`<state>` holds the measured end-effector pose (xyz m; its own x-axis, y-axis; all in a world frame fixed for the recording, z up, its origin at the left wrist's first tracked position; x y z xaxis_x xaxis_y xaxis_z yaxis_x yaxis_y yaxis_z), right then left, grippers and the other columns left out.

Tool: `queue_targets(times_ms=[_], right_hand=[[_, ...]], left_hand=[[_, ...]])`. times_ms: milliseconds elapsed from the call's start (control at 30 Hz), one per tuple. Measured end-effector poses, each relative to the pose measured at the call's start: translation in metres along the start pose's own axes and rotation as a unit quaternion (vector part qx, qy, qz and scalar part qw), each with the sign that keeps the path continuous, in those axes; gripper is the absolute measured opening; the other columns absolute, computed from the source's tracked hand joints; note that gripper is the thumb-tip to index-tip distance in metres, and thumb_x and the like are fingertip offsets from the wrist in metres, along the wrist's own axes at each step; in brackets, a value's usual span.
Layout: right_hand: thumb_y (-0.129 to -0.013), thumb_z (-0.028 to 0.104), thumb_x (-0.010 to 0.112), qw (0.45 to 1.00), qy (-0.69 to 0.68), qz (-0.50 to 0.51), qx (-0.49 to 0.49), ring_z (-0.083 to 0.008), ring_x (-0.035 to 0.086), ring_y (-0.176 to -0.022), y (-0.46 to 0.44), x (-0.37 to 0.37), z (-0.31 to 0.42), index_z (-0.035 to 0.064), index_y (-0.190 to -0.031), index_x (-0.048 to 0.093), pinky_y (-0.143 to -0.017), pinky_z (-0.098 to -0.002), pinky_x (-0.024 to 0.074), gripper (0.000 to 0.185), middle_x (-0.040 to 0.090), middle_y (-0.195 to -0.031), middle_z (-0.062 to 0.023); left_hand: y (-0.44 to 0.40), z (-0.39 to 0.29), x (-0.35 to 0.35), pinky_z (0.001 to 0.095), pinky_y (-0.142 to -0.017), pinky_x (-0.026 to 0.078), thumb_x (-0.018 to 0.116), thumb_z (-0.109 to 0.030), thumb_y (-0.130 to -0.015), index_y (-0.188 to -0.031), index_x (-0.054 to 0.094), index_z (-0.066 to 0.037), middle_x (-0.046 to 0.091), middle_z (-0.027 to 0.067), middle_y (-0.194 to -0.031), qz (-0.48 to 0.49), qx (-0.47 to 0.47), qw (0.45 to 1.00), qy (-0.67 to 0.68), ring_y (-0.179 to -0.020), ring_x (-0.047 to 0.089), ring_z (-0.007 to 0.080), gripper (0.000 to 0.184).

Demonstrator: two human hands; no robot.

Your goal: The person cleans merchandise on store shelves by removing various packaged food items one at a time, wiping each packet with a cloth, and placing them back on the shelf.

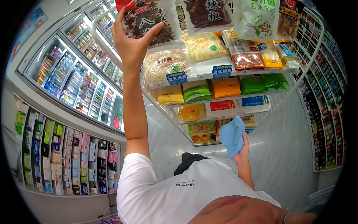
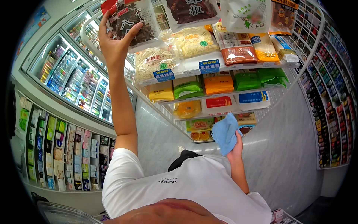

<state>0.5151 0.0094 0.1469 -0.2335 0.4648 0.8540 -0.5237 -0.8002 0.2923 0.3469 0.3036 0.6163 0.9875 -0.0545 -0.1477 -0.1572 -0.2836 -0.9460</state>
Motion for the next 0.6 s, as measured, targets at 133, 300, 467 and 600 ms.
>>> queue_targets(times_ms=[133,300,467,600], right_hand=[[-0.1,0.036,0.042,1.0,0.004,0.002,-0.005,-0.0284,0.048,-0.13,-0.002,-0.001,-0.002,0.0077,-0.144,0.04,-0.11,-0.0428,0.0385,0.053,0.048,-0.143,-0.0103],[-0.099,0.037,0.042,1.0,0.007,-0.002,-0.005,-0.0293,0.047,-0.131,-0.003,-0.001,-0.003,0.0073,-0.144,0.04,-0.111,-0.0434,0.0366,0.053,0.048,-0.144,-0.0112],[-0.099,0.038,0.042,1.0,0.007,-0.006,-0.008,-0.0294,0.046,-0.132,-0.001,-0.001,-0.003,0.0073,-0.144,0.04,-0.112,-0.0436,0.0358,0.054,0.048,-0.144,-0.0114],[-0.1,0.038,0.042,1.0,0.002,-0.01,-0.005,-0.0293,0.047,-0.132,-0.003,-0.006,-0.004,0.0071,-0.144,0.04,-0.112,-0.0434,0.0362,0.054,0.048,-0.143,-0.0112]], left_hand=[[-0.004,-0.008,0.005,0.0277,-0.08,0.058,0.091,-0.021,-0.065,-0.136,0.046,-0.001,0.064,0.0177,-0.114,-0.009,-0.031,0.999,0.014,-0.094,0.069,0.021,0.086],[-0.013,-0.01,0.008,0.0309,-0.094,0.05,0.09,-0.014,-0.066,-0.139,0.042,0.002,0.057,0.0143,-0.123,-0.013,-0.052,0.998,0.041,-0.11,0.059,0.0208,0.089],[-0.015,-0.018,0.008,0.0302,-0.091,0.051,0.089,-0.012,-0.066,-0.136,0.045,0.002,0.06,0.013,-0.119,-0.011,-0.027,0.998,0.052,-0.106,0.06,0.0189,0.084],[-0.015,-0.013,0.008,0.0295,-0.09,0.051,0.089,-0.012,-0.067,-0.134,0.046,0.001,0.06,0.0125,-0.119,0.003,-0.047,0.998,0.043,-0.106,0.06,0.0182,0.081]])
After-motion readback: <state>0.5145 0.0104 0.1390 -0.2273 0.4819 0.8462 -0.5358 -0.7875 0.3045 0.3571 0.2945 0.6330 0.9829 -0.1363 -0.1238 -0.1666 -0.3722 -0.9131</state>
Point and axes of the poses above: each hand's wrist, its own y-axis away from the middle knuckle, its own x-axis out of the palm, z = x × y, the point moved 9 cm from there along -y, towards the middle knuckle
